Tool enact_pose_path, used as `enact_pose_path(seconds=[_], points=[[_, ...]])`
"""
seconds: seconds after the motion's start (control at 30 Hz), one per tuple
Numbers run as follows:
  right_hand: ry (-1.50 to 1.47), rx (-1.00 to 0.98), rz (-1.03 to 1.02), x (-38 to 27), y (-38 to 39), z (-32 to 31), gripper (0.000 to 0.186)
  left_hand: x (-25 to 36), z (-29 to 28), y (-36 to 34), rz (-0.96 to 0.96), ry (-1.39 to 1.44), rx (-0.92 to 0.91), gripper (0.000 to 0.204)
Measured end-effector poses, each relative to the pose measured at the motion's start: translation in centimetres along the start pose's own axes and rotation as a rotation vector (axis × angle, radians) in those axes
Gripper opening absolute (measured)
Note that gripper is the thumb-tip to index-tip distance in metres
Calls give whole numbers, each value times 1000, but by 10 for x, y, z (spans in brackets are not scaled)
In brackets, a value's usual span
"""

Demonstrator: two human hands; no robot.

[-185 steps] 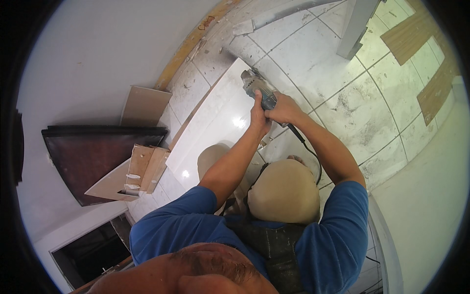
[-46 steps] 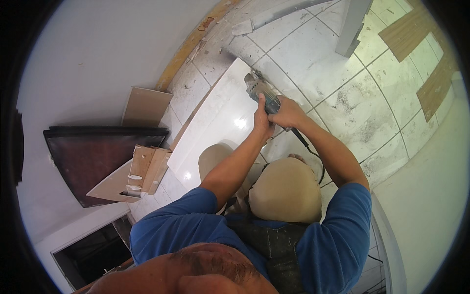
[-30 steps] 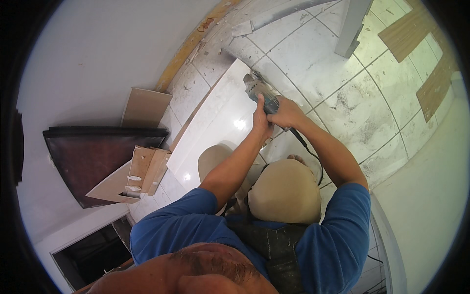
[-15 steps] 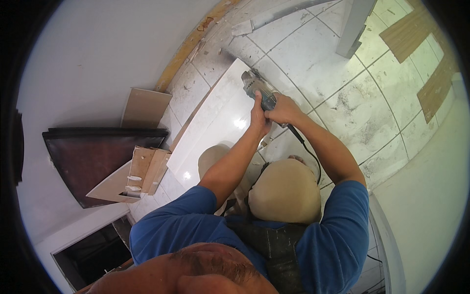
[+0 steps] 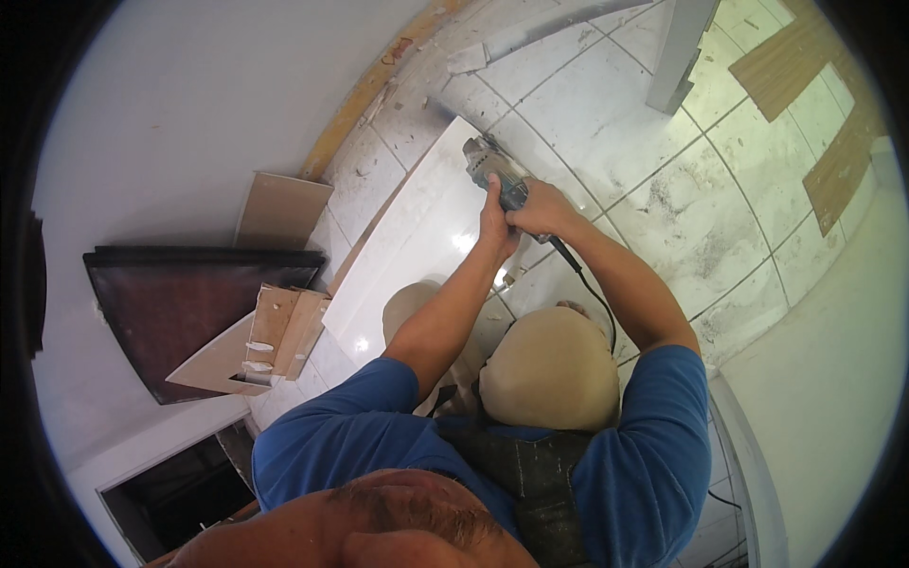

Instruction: The person uses an angle grinder to cut a white ceramic tile placed on the floor. They hold the tile with one hand and guide the grinder along a marked line with the other, then lift the cut piece.

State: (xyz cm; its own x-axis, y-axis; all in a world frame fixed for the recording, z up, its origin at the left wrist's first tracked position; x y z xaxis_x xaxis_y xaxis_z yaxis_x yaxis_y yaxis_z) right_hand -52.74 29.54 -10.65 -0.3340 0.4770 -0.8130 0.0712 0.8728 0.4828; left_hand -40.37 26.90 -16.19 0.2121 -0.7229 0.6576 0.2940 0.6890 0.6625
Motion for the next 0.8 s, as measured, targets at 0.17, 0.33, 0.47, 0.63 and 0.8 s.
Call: enact_pose_path(seconds=[0.17, 0.33, 0.47, 0.63, 0.8], points=[[6, 3, -5, 0, -8, 2, 61, 8, 4, -1, 19, 4, -15, 62], [4, 4, -4, -2, -5, 2, 61, 5, 0, -2, 5, -11, -25, 60], [14, -4, -10, -1, -1, 1, 61, 1, 1, -2, 14, 4, -19, 62], [16, -12, 6, 2, -5, 2, 60, -1, -3, -5, -9, -23, -6, 65], [26, 16, -6, 5, -2, 1, 59, 1, 1, 2, -3, -43, 45, 66]])
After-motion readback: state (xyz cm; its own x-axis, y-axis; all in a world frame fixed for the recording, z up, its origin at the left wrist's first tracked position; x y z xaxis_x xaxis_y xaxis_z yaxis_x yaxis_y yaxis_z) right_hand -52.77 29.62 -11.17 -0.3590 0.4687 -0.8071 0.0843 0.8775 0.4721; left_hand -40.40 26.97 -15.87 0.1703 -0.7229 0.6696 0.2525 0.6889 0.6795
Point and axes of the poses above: each hand's wrist, its own y-axis away from the middle knuckle, its own z-axis out of the palm, x = y × z, the point moved 7 cm from there along -y, towards the middle knuckle, and after that the axes turned 1 degree about z, right-handed, at the moved point
